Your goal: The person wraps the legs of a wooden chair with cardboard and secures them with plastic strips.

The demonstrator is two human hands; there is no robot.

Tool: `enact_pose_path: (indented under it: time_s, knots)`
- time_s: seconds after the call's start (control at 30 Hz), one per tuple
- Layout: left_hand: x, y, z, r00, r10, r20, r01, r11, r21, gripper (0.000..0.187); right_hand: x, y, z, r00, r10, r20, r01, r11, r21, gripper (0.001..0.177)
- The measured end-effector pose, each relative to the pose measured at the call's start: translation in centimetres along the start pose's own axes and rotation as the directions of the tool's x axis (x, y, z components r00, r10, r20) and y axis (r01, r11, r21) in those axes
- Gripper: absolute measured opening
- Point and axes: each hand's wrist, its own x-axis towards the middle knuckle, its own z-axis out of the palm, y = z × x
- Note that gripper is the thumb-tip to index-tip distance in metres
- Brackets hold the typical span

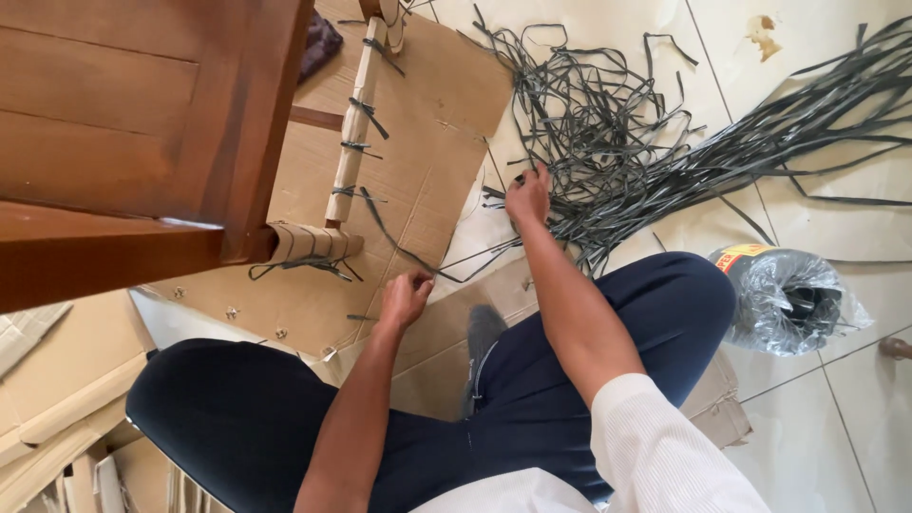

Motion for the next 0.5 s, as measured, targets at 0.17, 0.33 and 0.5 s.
enact_pose_path:
  time_s: [0.17, 0.33, 0.5]
  knots:
    - [0.4, -0.8, -0.1, 0.999, -0.025, -0.046, 0.025, 1.0, 0.0, 0.028, 1.7, 3.2, 3.7, 0.991, -0.109, -0.076, 0.105, 0.993, -0.045, 0.032]
    - [-0.1, 0.5, -0.7, 0.998, -0.042, -0.048, 0.04, 0.998, -0.051, 0.03, -1.9, -1.4, 0.4, 0.967, -0.218, -0.129, 0.219, 0.976, -0.007, 0.033]
    - [0.0, 0.6, -0.8, 0.997, -0.052, -0.062, 0.049, 0.997, -0.061, 0.029, -6.9, -6.7, -3.0, 0.982, -0.179, -0.064, 0.169, 0.977, -0.131, 0.026]
